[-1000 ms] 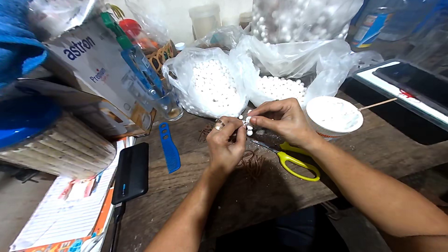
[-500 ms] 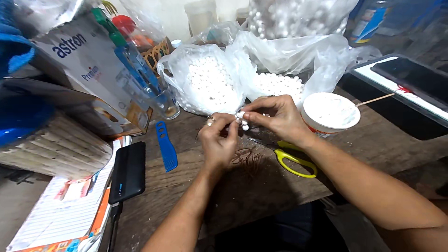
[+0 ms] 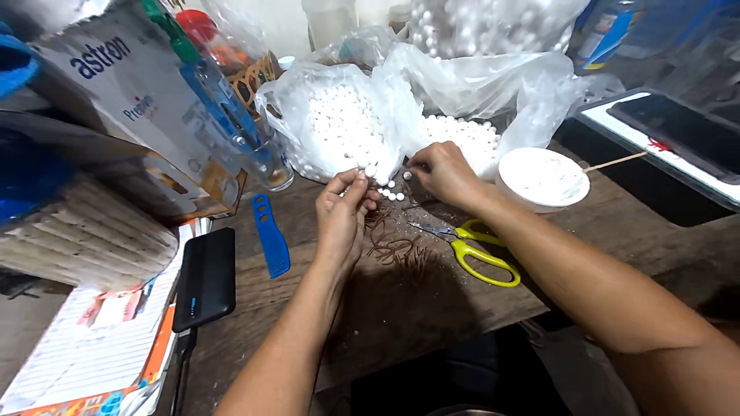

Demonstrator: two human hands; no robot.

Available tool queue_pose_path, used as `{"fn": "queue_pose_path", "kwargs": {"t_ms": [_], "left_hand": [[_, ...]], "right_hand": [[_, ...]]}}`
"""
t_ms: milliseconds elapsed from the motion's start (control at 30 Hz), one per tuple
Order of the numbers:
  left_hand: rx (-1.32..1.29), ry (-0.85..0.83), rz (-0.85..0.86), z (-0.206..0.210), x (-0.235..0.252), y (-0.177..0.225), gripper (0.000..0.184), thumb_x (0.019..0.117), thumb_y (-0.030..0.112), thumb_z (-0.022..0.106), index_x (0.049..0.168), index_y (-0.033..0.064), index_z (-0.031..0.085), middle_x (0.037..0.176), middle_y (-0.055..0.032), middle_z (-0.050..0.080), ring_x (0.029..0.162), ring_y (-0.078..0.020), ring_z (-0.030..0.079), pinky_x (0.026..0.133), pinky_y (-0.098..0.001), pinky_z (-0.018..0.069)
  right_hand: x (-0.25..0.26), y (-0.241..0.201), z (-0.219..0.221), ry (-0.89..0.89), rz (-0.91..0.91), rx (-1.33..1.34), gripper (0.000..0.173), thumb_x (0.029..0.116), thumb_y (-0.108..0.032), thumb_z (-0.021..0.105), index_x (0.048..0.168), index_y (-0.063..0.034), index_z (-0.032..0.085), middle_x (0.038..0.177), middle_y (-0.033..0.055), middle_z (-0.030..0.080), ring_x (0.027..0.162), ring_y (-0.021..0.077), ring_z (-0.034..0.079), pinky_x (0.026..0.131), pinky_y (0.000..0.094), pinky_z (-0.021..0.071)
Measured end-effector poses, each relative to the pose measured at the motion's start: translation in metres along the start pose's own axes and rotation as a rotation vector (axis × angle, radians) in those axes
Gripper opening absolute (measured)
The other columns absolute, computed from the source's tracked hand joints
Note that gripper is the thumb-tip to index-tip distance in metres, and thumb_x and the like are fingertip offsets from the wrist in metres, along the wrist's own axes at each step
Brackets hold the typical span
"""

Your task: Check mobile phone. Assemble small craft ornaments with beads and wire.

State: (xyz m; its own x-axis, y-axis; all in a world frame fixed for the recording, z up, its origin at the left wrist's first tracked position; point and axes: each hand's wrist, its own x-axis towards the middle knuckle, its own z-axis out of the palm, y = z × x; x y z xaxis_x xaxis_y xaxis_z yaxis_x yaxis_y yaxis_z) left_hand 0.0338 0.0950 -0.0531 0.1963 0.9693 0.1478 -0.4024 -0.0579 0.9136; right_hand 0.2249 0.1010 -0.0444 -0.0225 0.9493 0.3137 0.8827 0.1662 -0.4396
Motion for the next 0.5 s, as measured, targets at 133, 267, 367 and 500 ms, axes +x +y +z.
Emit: {"fn": "queue_pose_path", "kwargs": {"t_ms": [133,267,367,500], "left_hand": [[-0.073,-0.002,-0.056,0.002,0.001,0.0,0.023,0.1047,0.0,0.048,0.095,0.009,0.066,0.081,0.0008,0.068,0.068,-0.0052,0.064,0.067,-0.0186,0.0562],[-0.111,-0.004,-0.085,0.004,0.001,0.001,0.022,0.1036,-0.003,0.049,0.095,0.0068,0.067,0.081,-0.0023,0.07,0.069,-0.0076,0.067,0.067,-0.0209,0.0583],[-0.092,-0.03,-0.067,-0.002,-0.002,-0.001,0.023,0.1026,-0.005,0.047,0.099,0.0042,0.068,0.085,-0.0034,0.072,0.074,-0.0096,0.069,0.072,-0.0233,0.0598],[-0.048,-0.101,-0.021,-0.007,0.002,-0.007,0.029,0.0994,-0.002,0.038,0.096,0.0103,0.064,0.08,0.0028,0.071,0.072,-0.0051,0.069,0.07,-0.0203,0.0597]], "right_hand": [[0.014,-0.01,0.008,-0.207,0.116,-0.136,0.019,0.1005,-0.005,0.057,0.106,0.0078,0.07,0.108,0.0294,0.068,0.109,0.047,0.064,0.09,0.0617,0.0492],[0.009,0.002,0.006,-0.104,0.061,-0.064,0.016,0.0965,-0.003,0.061,0.102,0.007,0.073,0.102,0.0273,0.07,0.103,0.0454,0.067,0.089,0.0617,0.0494],[0.0,0.003,0.006,0.017,-0.018,0.088,0.016,0.0933,-0.008,0.066,0.096,0.0066,0.073,0.093,0.0245,0.071,0.094,0.0414,0.069,0.086,0.0601,0.0517],[-0.008,-0.004,-0.001,0.215,-0.024,0.365,0.012,0.0863,-0.004,0.073,0.094,0.006,0.073,0.086,0.0184,0.071,0.083,0.03,0.07,0.078,0.05,0.0563]]}}
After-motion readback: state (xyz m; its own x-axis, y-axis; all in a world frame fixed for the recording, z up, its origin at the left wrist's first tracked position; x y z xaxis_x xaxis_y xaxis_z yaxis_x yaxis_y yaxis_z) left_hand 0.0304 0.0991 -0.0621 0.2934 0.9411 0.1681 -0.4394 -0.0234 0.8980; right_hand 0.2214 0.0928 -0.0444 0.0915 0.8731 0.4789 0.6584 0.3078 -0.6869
